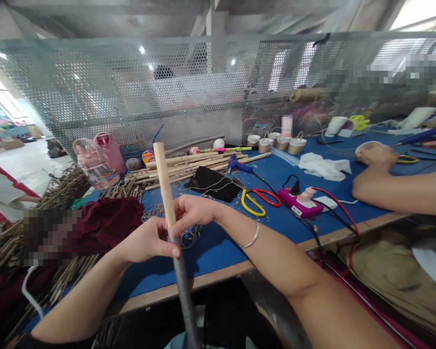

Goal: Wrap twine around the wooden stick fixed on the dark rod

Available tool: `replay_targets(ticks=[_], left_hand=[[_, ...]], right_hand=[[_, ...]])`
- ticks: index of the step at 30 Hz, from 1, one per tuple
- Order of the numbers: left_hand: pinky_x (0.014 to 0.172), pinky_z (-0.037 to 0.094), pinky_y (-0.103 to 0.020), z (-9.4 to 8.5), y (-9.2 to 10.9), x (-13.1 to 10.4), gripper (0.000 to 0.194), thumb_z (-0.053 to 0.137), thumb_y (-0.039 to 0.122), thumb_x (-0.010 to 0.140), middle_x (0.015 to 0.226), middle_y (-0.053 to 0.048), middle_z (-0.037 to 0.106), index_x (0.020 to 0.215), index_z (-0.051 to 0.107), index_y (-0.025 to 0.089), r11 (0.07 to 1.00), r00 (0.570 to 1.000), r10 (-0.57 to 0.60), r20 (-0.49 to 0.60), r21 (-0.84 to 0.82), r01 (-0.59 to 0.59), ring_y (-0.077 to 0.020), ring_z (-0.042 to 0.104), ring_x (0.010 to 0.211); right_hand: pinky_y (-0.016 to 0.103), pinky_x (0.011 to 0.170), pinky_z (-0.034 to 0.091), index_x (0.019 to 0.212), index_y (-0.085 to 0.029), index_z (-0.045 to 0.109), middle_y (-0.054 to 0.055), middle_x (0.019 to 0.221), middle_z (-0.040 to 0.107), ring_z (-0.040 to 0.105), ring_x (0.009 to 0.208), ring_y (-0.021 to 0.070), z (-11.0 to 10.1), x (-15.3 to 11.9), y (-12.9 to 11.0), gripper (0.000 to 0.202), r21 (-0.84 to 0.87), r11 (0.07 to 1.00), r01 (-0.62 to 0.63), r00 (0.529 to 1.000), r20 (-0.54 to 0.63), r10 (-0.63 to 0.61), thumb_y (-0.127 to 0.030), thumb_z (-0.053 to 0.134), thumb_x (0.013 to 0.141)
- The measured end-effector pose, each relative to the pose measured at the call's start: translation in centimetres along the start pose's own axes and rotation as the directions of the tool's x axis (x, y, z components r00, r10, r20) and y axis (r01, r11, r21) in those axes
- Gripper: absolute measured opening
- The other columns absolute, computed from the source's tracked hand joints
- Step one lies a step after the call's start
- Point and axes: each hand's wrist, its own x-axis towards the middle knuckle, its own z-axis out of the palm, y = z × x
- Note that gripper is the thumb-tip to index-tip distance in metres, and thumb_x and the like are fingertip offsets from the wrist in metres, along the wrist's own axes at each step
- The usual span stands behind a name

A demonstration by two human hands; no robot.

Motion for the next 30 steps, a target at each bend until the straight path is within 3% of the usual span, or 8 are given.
replay_targets(ticks=[5, 8, 14, 16, 21, 27, 30], left_hand=[[0.063, 0.044, -0.025, -0.26, 0.45, -0.67, 0.028, 0.073, 0.032, 0.064, 0.070, -0.003, 0.063, 0.081, 0.064, 0.011, 0.998, 0.994, -0.023, 0.107, -0.051, 0.028, -0.0128, 0.056, 0.063], [0.070, 0.046, -0.029, -0.49, 0.43, -0.76, 0.035, 0.074, 0.033, 0.064, 0.079, -0.007, 0.066, 0.090, 0.064, 0.011, 0.989, 0.985, -0.044, 0.165, -0.135, 0.067, -0.0155, 0.059, 0.071], [0.050, 0.034, -0.020, -0.79, 0.00, -0.25, 0.035, 0.081, 0.033, 0.053, 0.056, 0.003, 0.053, 0.068, 0.059, 0.010, 0.998, 1.000, -0.014, 0.006, -0.065, 0.015, -0.0072, 0.043, 0.052], [0.053, 0.036, -0.020, -0.88, 0.02, -0.21, 0.031, 0.079, 0.032, 0.056, 0.059, 0.002, 0.056, 0.068, 0.060, 0.010, 0.997, 1.000, -0.007, 0.022, -0.080, 0.008, -0.0080, 0.046, 0.054], [0.065, 0.043, -0.025, -0.80, 0.15, -0.21, 0.033, 0.074, 0.036, 0.063, 0.079, -0.007, 0.066, 0.082, 0.066, 0.009, 0.986, 0.984, 0.002, 0.178, -0.163, 0.027, -0.0138, 0.057, 0.069], [0.049, 0.032, -0.019, -0.28, -0.01, -0.11, 0.032, 0.079, 0.034, 0.056, 0.055, 0.004, 0.051, 0.066, 0.059, 0.011, 1.000, 0.999, 0.003, 0.033, -0.011, -0.002, -0.0067, 0.041, 0.052], [0.056, 0.039, -0.021, -0.24, 0.07, -0.23, 0.028, 0.074, 0.034, 0.063, 0.063, 0.000, 0.059, 0.073, 0.063, 0.010, 1.000, 0.995, 0.004, 0.100, -0.018, -0.002, -0.0094, 0.049, 0.057]], right_hand=[[0.019, 0.056, 0.047, 0.078, -0.008, 0.064, 0.003, 0.069, 0.066, 0.059, 0.059, 0.0092, 0.13, 0.06, -0.39, 0.035, -0.005, 1.000, -0.007, 0.998, 0.063, 0.007, -0.025, 0.081, 0.052], [0.018, 0.055, 0.046, 0.079, -0.008, 0.064, 0.003, 0.071, 0.065, 0.059, 0.061, 0.0092, 0.26, -0.02, -0.59, 0.037, -0.050, 0.998, 0.033, 0.999, 0.010, -0.032, -0.029, 0.080, 0.054], [0.012, 0.038, 0.030, 0.079, -0.007, 0.064, -0.005, 0.054, 0.054, 0.040, 0.042, 0.0008, -0.16, -0.20, -0.56, 0.036, -0.188, 0.978, 0.093, 0.992, -0.061, -0.106, -0.025, 0.081, 0.052], [0.012, 0.042, 0.035, 0.082, -0.007, 0.064, -0.004, 0.059, 0.058, 0.045, 0.045, 0.0016, -0.10, -0.18, -0.63, 0.037, -0.152, 0.984, 0.095, 0.994, -0.034, -0.101, -0.024, 0.081, 0.053], [0.018, 0.050, 0.046, 0.086, -0.008, 0.064, 0.002, 0.068, 0.065, 0.057, 0.052, 0.0078, 0.41, -0.10, -0.62, 0.034, -0.019, 1.000, -0.013, 0.991, 0.134, 0.015, -0.028, 0.076, 0.061], [0.019, 0.054, 0.049, 0.075, -0.009, 0.063, -0.001, 0.065, 0.065, 0.060, 0.058, 0.0091, 0.26, -0.17, -0.33, 0.038, -0.026, 1.000, 0.006, 1.000, 0.010, -0.006, -0.023, 0.083, 0.047], [0.018, 0.051, 0.048, 0.073, -0.009, 0.062, -0.001, 0.063, 0.064, 0.059, 0.055, 0.0082, 0.32, -0.16, -0.52, 0.036, -0.047, 0.999, -0.003, 1.000, 0.025, 0.004, -0.023, 0.083, 0.047]])
